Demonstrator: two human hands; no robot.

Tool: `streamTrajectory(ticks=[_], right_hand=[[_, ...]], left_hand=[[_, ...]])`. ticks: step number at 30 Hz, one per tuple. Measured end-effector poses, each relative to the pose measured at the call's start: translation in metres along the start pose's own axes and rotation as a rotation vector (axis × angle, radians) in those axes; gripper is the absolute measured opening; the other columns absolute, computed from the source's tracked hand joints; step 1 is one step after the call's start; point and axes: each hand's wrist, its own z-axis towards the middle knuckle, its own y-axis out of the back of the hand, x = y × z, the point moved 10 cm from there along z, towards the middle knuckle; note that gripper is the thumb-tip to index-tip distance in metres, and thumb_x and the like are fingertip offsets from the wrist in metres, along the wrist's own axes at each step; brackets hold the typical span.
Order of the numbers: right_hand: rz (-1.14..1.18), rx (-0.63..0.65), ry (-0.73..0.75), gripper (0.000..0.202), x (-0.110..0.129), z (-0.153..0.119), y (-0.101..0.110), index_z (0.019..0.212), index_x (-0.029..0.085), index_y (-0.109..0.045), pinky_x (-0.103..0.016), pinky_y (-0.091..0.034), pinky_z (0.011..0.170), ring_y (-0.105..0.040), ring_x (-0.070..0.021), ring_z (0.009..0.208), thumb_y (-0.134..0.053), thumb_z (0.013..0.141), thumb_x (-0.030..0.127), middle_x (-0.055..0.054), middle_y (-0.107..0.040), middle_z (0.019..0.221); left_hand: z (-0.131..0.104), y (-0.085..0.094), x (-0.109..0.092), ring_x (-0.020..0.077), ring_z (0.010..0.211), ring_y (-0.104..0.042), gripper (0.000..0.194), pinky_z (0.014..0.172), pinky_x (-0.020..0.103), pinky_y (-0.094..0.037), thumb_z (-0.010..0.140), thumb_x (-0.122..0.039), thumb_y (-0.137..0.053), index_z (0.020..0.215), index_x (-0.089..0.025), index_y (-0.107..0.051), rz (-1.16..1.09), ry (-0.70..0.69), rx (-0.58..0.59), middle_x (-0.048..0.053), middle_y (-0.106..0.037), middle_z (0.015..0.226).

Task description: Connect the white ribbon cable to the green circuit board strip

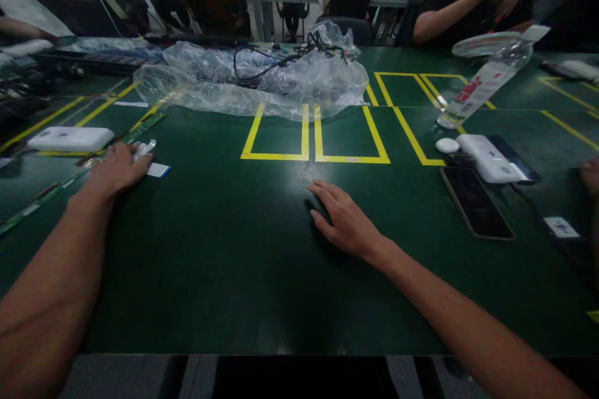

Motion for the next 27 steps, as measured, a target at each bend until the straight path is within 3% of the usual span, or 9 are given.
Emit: streamTrajectory(ticks=[3,5,9,14,17,20,22,24,27], right_hand=[[-0.003,-0.009,0.012,0.052,0.001,0.000,0.000,0.150,0.013,-0.049,-0.057,-0.039,0.121,-0.044,-0.0325,0.148,-0.052,0.100,0.028,-0.021,-0.049,0.157],[0.003,-0.006,0.004,0.052,0.000,0.000,-0.001,0.150,0.016,-0.049,-0.059,-0.040,0.120,-0.044,-0.0329,0.148,-0.052,0.101,0.029,-0.019,-0.049,0.157],[-0.006,0.002,0.002,0.053,0.001,-0.001,-0.001,0.152,0.017,-0.048,-0.059,-0.040,0.120,-0.043,-0.0328,0.149,-0.053,0.101,0.030,-0.018,-0.049,0.159],[-0.119,0.040,0.035,0.059,0.006,0.001,-0.011,0.155,0.011,-0.045,-0.054,-0.031,0.125,-0.037,-0.0311,0.153,-0.051,0.101,0.032,-0.019,-0.042,0.164],[-0.189,0.101,0.049,0.062,0.009,0.001,-0.020,0.158,0.010,-0.040,-0.054,-0.024,0.128,-0.032,-0.0313,0.155,-0.049,0.101,0.033,-0.017,-0.041,0.165],[-0.235,0.151,0.055,0.062,0.011,0.000,-0.024,0.159,0.007,-0.039,-0.054,-0.023,0.128,-0.030,-0.0316,0.155,-0.045,0.103,0.034,-0.017,-0.040,0.165],[-0.250,0.175,0.049,0.061,0.011,0.000,-0.024,0.158,0.006,-0.041,-0.055,-0.023,0.128,-0.030,-0.0322,0.156,-0.044,0.105,0.035,-0.018,-0.038,0.165],[-0.249,0.189,0.041,0.061,0.011,-0.001,-0.024,0.158,0.007,-0.040,-0.055,-0.023,0.128,-0.029,-0.0320,0.156,-0.044,0.105,0.038,-0.017,-0.037,0.166],[-0.230,0.201,0.029,0.063,0.009,-0.002,-0.024,0.160,0.009,-0.038,-0.055,-0.022,0.128,-0.027,-0.0311,0.157,-0.044,0.106,0.040,-0.016,-0.034,0.167]], left_hand=[[0.001,0.004,0.016,0.0538,0.134,-0.043,0.116,0.072,0.051,-0.040,0.088,-0.086,-0.007,0.128,0.011,-0.055,0.050,0.319,-0.098,0.033,-0.058,0.132],[0.005,0.003,-0.019,0.0542,0.137,-0.042,0.116,0.082,0.055,-0.046,0.085,-0.086,-0.009,0.134,0.008,-0.057,0.000,0.286,-0.027,0.036,-0.050,0.142],[0.003,0.009,-0.155,0.0493,0.146,-0.037,0.089,0.109,0.066,-0.039,0.101,-0.061,-0.013,0.149,0.008,-0.044,-0.105,-0.095,0.122,0.036,-0.037,0.155],[-0.053,0.020,-0.336,0.0309,0.158,-0.019,0.068,0.128,0.054,-0.017,0.108,-0.053,-0.032,0.163,-0.014,-0.032,-0.146,-0.573,0.160,0.013,-0.025,0.169],[-0.091,0.026,-0.397,0.0282,0.159,-0.015,0.070,0.130,0.050,-0.012,0.109,-0.053,-0.036,0.165,-0.012,-0.027,-0.164,-0.776,0.144,0.014,-0.020,0.170],[-0.091,0.027,-0.399,0.0253,0.159,-0.018,0.068,0.130,0.046,-0.014,0.110,-0.052,-0.034,0.164,-0.012,-0.028,-0.207,-0.794,0.129,0.014,-0.023,0.169],[-0.066,0.022,-0.368,0.0244,0.158,-0.022,0.063,0.129,0.046,-0.017,0.111,-0.049,-0.031,0.163,-0.014,-0.032,-0.227,-0.694,0.122,0.013,-0.026,0.169],[-0.029,0.015,-0.309,0.0292,0.157,-0.023,0.062,0.127,0.052,-0.021,0.109,-0.047,-0.031,0.159,-0.012,-0.038,-0.196,-0.451,0.094,0.016,-0.027,0.168],[0.011,0.009,-0.188,0.0396,0.157,-0.017,0.066,0.122,0.065,-0.019,0.107,-0.046,-0.035,0.157,-0.003,-0.039,-0.086,0.018,0.019,0.024,-0.019,0.168]])
